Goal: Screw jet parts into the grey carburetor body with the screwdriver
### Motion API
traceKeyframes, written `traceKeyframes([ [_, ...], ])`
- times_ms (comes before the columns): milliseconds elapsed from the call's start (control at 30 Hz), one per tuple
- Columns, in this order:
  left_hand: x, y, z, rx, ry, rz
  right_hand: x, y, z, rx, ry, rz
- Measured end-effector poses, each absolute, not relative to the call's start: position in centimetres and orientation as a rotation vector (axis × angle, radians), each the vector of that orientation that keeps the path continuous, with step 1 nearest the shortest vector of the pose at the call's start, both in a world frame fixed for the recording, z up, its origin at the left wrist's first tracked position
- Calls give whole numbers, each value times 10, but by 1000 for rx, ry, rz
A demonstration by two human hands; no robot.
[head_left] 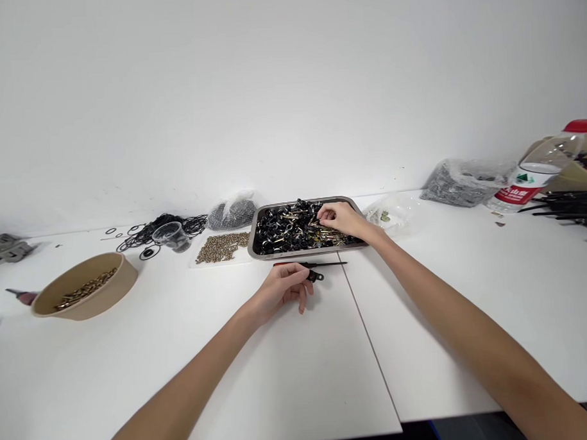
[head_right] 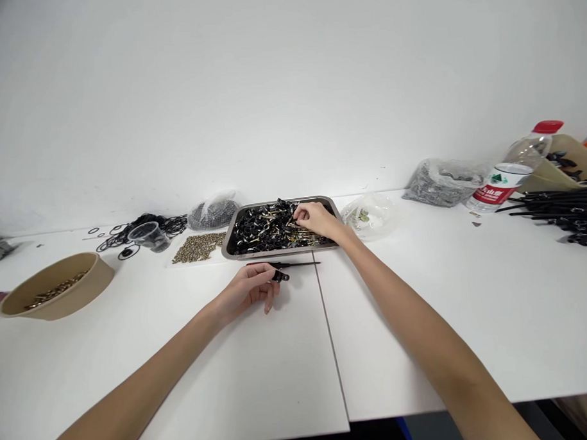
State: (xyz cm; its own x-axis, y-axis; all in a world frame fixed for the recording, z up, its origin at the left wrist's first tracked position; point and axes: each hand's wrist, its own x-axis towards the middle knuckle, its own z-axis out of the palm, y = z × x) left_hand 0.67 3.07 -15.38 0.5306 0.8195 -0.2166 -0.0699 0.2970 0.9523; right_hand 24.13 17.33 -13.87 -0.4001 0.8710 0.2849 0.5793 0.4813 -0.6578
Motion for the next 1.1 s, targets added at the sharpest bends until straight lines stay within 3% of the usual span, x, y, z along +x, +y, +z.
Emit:
traceKeyframes([
  [300,5,31,-156,1119,820,691,263,173,-123,-1346,-2280,843],
  [1100,5,32,-156,1126,829,698,258,175,-132,-1402,-2341,663],
])
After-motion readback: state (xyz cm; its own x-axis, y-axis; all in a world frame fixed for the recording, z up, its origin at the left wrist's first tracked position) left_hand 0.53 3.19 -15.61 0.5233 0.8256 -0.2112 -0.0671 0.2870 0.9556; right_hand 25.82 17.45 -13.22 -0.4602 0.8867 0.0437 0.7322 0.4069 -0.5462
